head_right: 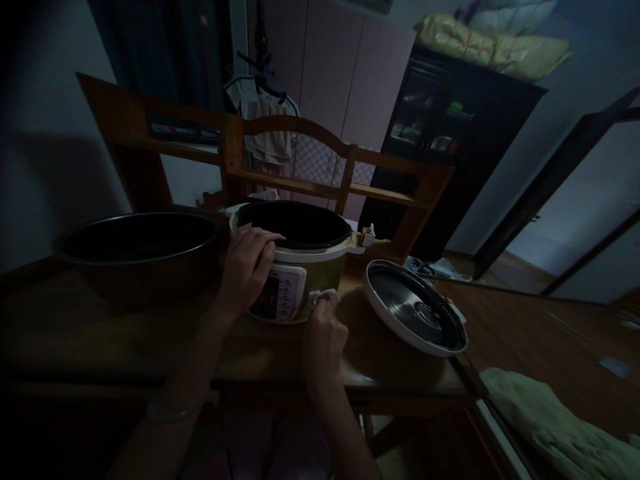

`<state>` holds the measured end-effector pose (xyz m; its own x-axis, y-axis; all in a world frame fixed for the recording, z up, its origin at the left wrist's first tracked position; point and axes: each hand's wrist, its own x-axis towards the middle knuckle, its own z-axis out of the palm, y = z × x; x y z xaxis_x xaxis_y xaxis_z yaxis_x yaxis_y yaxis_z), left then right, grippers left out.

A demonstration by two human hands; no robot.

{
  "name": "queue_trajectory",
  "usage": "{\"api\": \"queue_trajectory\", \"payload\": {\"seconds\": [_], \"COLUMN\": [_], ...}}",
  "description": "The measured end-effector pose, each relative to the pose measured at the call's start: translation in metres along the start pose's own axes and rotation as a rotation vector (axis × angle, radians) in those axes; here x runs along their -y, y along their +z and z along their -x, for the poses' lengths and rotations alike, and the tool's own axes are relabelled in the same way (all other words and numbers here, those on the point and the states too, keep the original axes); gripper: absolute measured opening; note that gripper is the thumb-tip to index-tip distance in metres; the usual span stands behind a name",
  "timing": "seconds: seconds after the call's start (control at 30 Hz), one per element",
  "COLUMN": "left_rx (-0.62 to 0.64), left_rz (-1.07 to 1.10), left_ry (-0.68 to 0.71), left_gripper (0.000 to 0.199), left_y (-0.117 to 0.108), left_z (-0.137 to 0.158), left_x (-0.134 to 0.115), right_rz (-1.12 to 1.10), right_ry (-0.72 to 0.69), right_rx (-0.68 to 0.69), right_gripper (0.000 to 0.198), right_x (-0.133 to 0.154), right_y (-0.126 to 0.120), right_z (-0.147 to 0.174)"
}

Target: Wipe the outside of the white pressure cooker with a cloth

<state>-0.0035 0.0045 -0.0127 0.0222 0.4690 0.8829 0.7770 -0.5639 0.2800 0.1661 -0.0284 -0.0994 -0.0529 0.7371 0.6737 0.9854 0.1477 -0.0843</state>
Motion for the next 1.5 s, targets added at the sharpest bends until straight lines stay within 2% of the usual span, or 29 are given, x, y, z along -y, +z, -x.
{"api": "queue_trajectory", "payload": {"seconds": [0.13,0.23,0.47,0.7,1.13,1.27,1.5], "left_rx": [0.007,0.002,-0.006,0.0,0.004,-0.001,0.0], "left_rz": [-0.006,-0.01,-0.015,-0.02,-0.03,-0.024,-0.026], "left_ry": [0.001,0.006,0.01,0.008,0.004,0.007,0.007], "left_gripper": [0.032,0.031,0.031,0.032,0.032,0.032,0.032], "left_y": [0.0,0.001,0.002,0.002,0.002,0.002,0.002], "left_z": [0.0,0.0,0.001,0.001,0.0,0.0,0.001], "left_x": [0.0,0.0,0.001,0.001,0.0,0.0,0.0], "right_rz": [0.068,0.085,0.076,0.036,-0.079,-0.059,-0.115], "right_ry": [0.028,0.032,0.029,0.012,0.066,0.093,0.185], "right_rx": [0.188,0.256,0.292,0.244,0.224,0.265,0.299], "right_gripper": [0.018,0.017,0.015,0.013,0.021,0.026,0.019], "right_x": [0.001,0.0,-0.006,-0.013,-0.015,-0.014,-0.015], "right_y": [0.004,0.007,0.024,0.036,0.033,0.031,0.032], "right_z": [0.009,0.013,0.024,0.034,0.035,0.035,0.031]}}
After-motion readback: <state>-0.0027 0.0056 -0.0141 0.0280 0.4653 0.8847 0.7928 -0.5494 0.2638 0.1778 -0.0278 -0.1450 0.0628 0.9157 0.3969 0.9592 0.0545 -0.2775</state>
